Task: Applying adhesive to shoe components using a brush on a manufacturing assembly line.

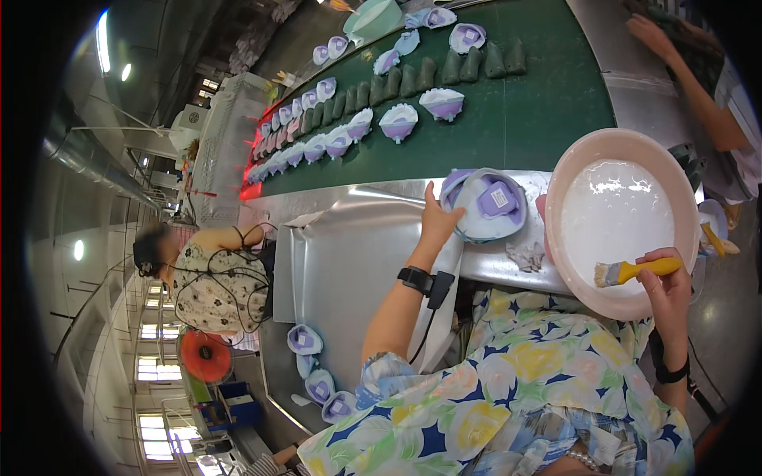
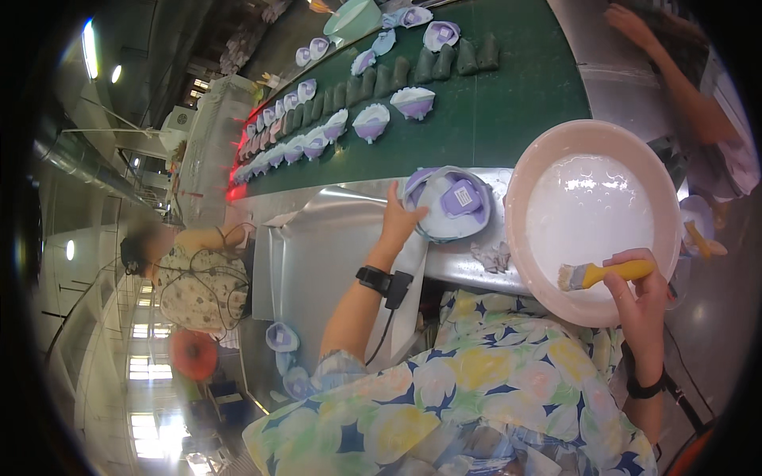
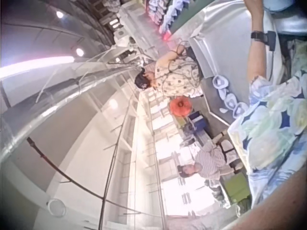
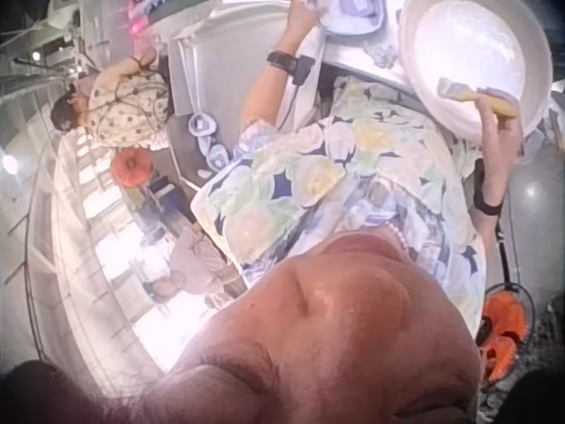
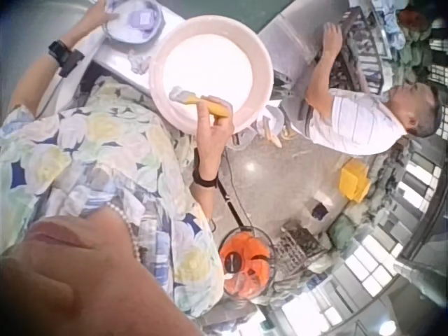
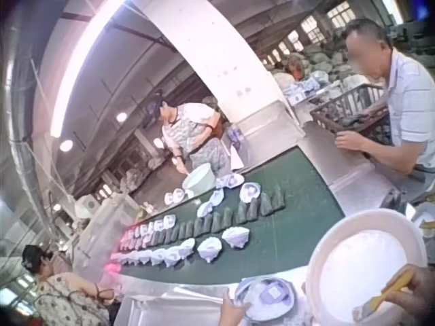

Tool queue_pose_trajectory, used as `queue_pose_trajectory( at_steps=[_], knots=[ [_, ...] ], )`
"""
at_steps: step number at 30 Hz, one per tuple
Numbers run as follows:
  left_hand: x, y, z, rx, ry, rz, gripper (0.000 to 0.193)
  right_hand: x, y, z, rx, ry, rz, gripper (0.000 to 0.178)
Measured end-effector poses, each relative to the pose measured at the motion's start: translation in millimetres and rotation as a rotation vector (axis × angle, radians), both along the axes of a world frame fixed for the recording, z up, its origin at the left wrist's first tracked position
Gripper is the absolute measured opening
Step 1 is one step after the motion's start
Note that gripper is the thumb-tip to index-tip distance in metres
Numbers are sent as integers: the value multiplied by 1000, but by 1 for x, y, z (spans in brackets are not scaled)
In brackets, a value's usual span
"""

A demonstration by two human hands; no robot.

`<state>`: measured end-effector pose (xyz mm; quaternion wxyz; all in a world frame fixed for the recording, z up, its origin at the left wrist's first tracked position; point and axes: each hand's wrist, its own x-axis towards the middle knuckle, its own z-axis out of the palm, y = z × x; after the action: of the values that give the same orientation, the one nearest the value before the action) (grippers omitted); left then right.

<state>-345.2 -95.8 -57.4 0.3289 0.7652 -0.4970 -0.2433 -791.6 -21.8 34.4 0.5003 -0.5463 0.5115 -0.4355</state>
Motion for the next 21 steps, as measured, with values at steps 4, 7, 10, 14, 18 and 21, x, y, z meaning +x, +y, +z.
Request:
queue_pose_trajectory(
  at_steps=[4, 7, 10, 14, 18, 21],
  knots=[
    [-25, 25, 0, -250, -832, -75, 84, -4, 3, -2, 26, 26, -15, 19],
    [-21, 32, -5, -263, -767, -315, 74, -3, 4, -2, 16, 20, -6, 19],
    [-25, 27, -14, -155, -515, -209, 63, -6, 5, -3, 1, 24, 2, 19],
    [-25, 22, -18, -185, -533, -220, 62, -4, 5, -4, 17, 28, 4, 19],
    [-21, 18, -9, -127, -456, -185, 44, -3, 4, -4, 11, 29, 19, 19],
    [-13, 18, -7, -76, -394, -233, 31, -2, 3, -6, -4, 33, 26, 18]
  ],
)
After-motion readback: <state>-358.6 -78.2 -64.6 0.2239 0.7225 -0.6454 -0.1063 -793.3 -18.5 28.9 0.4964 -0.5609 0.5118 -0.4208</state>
